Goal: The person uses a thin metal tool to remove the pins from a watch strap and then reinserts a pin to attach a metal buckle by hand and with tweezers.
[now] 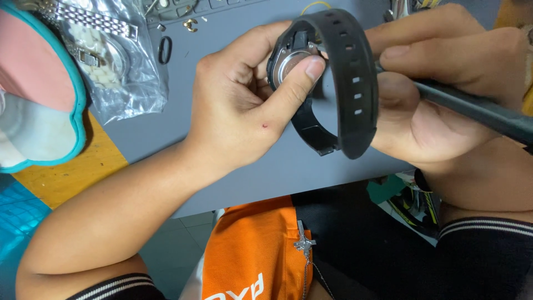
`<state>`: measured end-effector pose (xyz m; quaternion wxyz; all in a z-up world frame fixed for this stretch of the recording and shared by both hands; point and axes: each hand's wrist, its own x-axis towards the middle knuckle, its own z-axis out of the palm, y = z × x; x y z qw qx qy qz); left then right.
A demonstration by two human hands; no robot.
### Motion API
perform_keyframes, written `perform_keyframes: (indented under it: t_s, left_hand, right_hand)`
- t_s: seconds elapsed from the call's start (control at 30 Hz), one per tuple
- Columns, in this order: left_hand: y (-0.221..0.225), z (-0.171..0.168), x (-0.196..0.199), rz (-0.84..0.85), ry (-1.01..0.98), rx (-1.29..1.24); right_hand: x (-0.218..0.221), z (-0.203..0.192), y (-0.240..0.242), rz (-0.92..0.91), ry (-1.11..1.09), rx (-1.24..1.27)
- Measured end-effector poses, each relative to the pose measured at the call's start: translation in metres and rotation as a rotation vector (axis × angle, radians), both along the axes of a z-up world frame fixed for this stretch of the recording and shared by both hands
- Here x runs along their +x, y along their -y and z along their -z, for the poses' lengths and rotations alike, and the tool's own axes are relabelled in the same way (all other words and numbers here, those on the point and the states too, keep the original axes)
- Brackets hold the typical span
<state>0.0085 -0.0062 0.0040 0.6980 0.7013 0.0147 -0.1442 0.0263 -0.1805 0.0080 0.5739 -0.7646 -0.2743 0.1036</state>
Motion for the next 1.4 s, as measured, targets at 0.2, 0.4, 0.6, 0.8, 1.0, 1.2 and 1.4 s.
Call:
perform_keyframes:
  t_s: [0.2, 0.4, 0.6, 0.8, 1.0, 1.2, 1.4]
  left_hand:
    - [-0.001, 0.001, 0.001, 0.013, -0.009, 0.034]
    - [-0.01, 0.003, 0.005, 0.161, 0.028, 0.011]
    - [-0.013, 0.001, 0.013, 0.37, 0.063, 0.001]
    - [-0.009, 0.003, 0.011, 0.484, 0.021, 0.022]
    - [-0.009, 0.003, 0.014, 0.526, 0.013, -0.024]
    - [-0.011, 0.005, 0.014, 0.568, -0.004, -0.055]
    - [-0.011, 0.005, 0.016, 0.58, -0.002, -0.064]
  right_hand:
    - [0.01, 0.016, 0.001, -0.099, 0.158, 0.16]
    - [0.008, -0.008, -0.011, 0.1, 0.221, -0.019]
    - [0.008, -0.016, -0.008, -0.011, -0.203, -0.295]
    - [0.006, -0.021, -0.011, 0.1, -0.249, -0.256]
    - [0.003, -0.019, -0.004, 0.122, -0.257, -0.26]
    - [0.003, -0.016, 0.001, 0.133, -0.265, -0.271]
    - [0.002, -0.015, 0.003, 0.146, -0.267, -0.279]
